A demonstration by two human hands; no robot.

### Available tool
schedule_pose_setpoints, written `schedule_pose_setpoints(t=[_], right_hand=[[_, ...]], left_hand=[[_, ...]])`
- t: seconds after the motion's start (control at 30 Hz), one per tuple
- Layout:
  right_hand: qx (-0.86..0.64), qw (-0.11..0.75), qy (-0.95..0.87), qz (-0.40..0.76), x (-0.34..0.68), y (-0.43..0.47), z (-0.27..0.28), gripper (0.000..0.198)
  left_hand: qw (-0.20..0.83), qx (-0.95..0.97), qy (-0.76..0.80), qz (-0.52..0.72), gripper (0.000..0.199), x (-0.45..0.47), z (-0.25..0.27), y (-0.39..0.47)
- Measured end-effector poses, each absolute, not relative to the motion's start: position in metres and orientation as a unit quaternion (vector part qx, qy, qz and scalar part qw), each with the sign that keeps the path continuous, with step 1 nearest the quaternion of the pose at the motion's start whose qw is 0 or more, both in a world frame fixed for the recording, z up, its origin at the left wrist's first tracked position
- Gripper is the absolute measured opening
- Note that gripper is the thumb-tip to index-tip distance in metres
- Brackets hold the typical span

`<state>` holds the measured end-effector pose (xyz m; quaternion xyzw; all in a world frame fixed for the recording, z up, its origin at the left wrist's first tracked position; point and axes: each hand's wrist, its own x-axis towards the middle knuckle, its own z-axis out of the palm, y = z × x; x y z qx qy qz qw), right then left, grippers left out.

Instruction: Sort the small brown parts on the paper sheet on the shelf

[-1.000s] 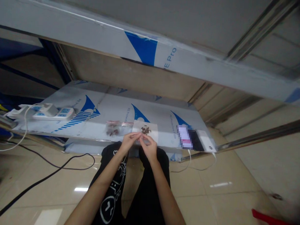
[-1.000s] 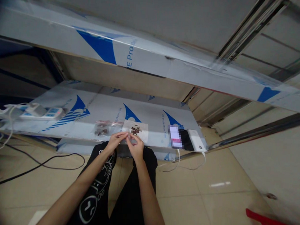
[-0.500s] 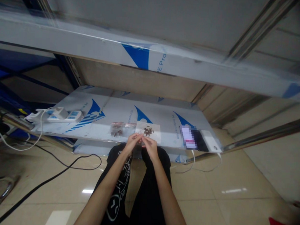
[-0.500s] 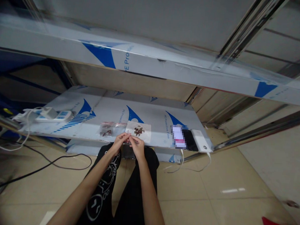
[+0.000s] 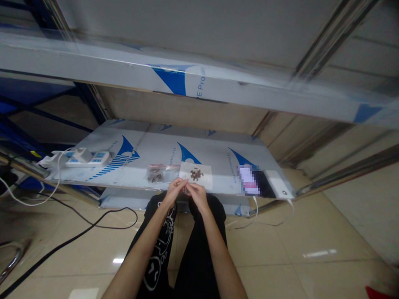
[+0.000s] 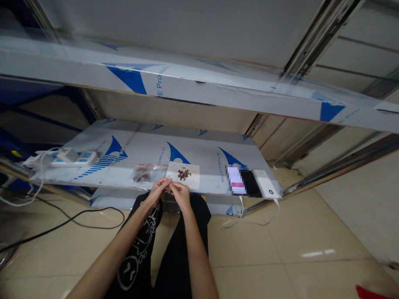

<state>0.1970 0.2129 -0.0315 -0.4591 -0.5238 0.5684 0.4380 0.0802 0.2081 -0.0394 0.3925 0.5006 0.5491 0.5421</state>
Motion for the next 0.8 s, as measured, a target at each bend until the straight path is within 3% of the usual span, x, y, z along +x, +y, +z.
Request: schedule_pose_setpoints(t=[0.33,0.8], right_hand=[[-0.456,0.427,-0.543,0.561,0.192,0.211,-0.03,0.028],[-0.44,0.423,-0.431,0.664,0.184,0.214,-0.028,0.029]], left_hand=[[0.521,0.431,0.51,0.532,0.034,0.074,-0.039,0.204],[0.501,0.436,0.512,0.545,0.034,0.069,-0.026,0.203]])
